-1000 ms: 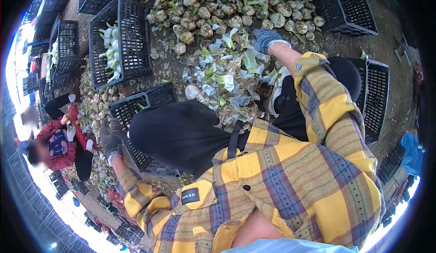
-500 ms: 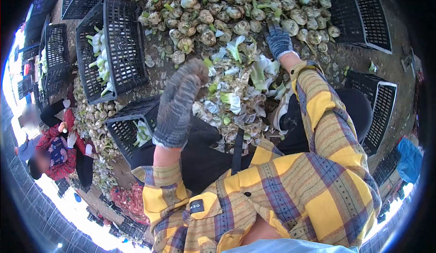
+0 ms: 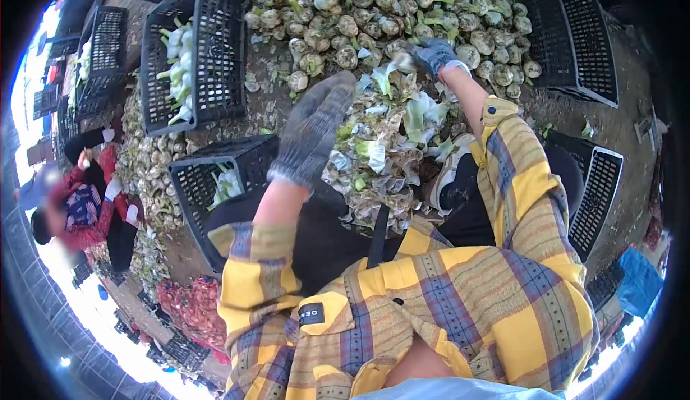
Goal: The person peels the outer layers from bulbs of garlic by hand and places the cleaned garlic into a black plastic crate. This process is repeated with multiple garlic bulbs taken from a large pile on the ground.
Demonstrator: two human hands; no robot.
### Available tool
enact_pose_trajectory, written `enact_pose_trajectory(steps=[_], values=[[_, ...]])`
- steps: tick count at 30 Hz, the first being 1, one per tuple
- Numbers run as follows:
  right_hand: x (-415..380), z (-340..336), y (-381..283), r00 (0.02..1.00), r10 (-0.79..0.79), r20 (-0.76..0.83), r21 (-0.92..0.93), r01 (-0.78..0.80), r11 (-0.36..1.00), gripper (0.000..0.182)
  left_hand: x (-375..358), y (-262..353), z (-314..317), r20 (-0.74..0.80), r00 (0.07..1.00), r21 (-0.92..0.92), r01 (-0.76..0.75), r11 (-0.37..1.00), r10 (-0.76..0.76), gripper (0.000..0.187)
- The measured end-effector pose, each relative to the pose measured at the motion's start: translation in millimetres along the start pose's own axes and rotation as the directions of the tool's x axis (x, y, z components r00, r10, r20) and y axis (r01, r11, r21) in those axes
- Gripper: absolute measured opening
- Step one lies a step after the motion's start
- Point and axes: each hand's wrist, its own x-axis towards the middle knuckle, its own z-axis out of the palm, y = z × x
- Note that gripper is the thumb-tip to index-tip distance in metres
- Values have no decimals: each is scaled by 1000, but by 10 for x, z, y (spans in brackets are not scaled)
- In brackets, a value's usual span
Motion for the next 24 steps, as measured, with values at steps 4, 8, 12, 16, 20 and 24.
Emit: enact_pose_trajectory(steps=[4,8,12,16,20,24], values=[[-301,-212,-595,826,-560,72,425,482,766,48,74,-151,165,-118,989,-94,-99,991,87,37],[-1296,-990,-1338,939,-233,254,642,17,766,37,50,-92,317,-148,981,-266,82,960,-125,42],[-1709,-1027,-1316,937,-282,206,919,-86,386,32,321,-561,105,-82,876,250,-443,861,475,41],[-1430,-583,-1008,902,-432,-24,753,300,586,34,156,-544,145,78,704,705,-540,461,706,36],[-1761,-862,-1370,951,-242,193,894,-69,442,34,101,-476,177,4,704,656,-538,529,711,36],[-1660,-792,-1312,962,-195,192,857,-67,511,32,-110,-235,265,-80,794,545,-472,693,603,35]])
